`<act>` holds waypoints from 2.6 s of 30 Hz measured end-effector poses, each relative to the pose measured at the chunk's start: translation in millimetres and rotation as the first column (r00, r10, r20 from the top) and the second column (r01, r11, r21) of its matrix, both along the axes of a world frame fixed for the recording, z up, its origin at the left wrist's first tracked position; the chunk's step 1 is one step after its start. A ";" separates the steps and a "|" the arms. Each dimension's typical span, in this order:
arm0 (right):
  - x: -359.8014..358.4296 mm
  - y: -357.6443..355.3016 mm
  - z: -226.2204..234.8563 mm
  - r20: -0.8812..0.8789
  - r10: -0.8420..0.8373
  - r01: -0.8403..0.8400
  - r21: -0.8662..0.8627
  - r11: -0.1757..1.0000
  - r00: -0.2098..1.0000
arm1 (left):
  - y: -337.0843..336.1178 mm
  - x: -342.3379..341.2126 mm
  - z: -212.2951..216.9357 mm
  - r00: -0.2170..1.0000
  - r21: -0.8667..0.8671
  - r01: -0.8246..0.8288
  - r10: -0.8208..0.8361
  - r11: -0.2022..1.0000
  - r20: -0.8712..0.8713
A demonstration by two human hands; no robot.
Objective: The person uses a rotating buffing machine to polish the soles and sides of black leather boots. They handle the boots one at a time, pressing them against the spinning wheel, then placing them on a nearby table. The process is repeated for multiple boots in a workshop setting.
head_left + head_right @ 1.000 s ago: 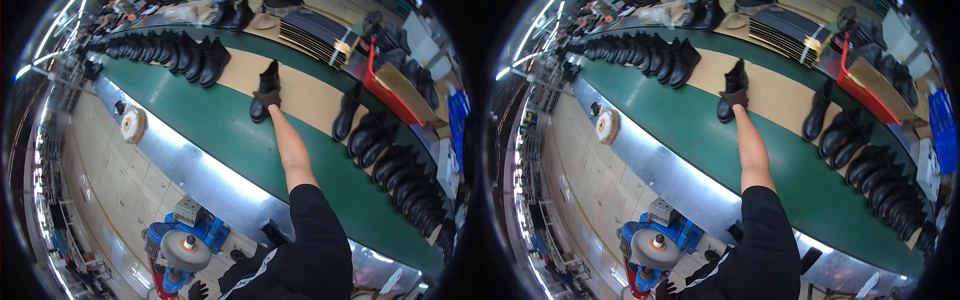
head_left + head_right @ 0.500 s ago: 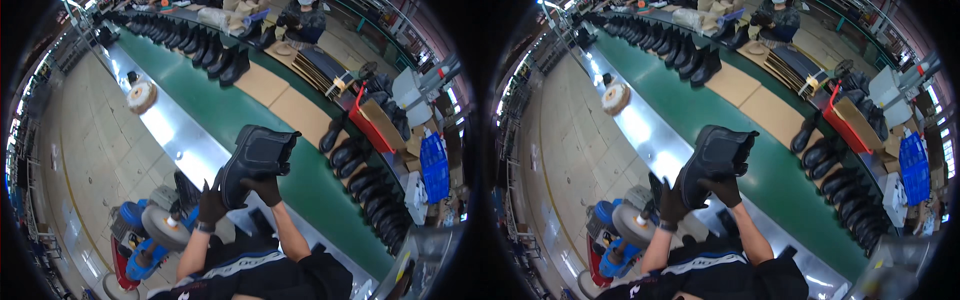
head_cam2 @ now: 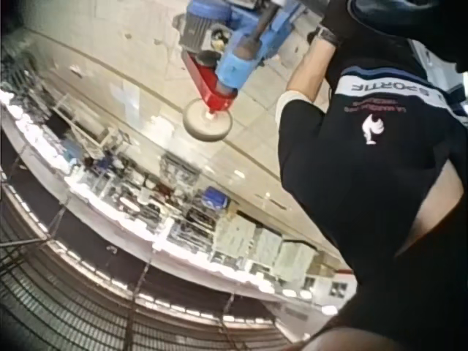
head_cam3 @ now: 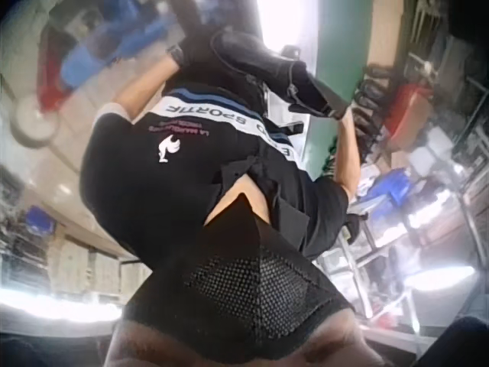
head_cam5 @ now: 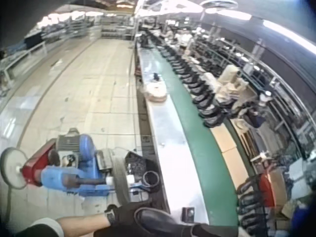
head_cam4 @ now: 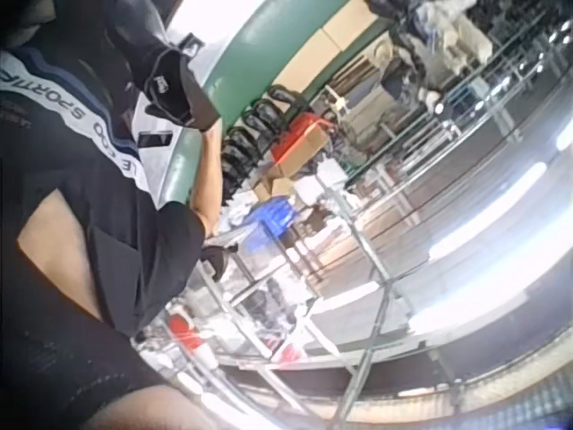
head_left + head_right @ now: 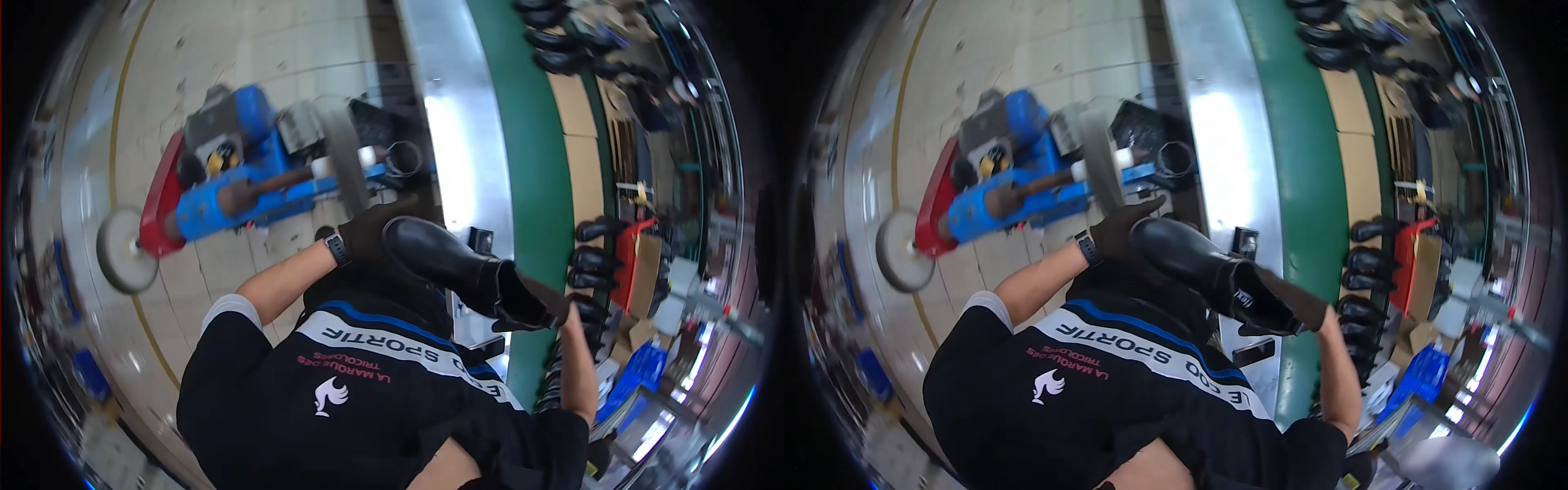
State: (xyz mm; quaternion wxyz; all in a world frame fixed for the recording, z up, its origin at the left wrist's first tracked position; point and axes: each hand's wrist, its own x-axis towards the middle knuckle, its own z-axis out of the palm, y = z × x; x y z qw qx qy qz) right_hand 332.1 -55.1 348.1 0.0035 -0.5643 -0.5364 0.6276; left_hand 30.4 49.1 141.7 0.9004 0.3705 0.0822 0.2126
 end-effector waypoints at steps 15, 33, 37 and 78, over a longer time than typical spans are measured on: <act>-119.2 -94.0 -229.4 -0.203 -0.930 0.814 -0.451 0.365 0.305 | -34.9 -19.4 -122.6 0.771 -0.823 -0.451 0.615 0.344 -0.165; -139.7 -74.6 -249.0 -0.217 -0.603 0.592 -0.118 0.797 0.768 | -26.3 -39.3 -141.9 0.828 -0.855 -0.351 0.554 0.381 -0.093; -123.6 -78.4 -176.3 -0.042 -0.333 0.335 0.179 0.925 0.942 | -61.2 -42.9 -116.1 0.846 -0.462 -0.488 0.531 0.741 -0.043; -168.7 38.3 -256.2 0.009 -0.880 0.535 -0.797 0.281 0.476 | -58.8 -116.4 -147.0 -0.194 0.610 -0.729 0.761 0.310 -0.619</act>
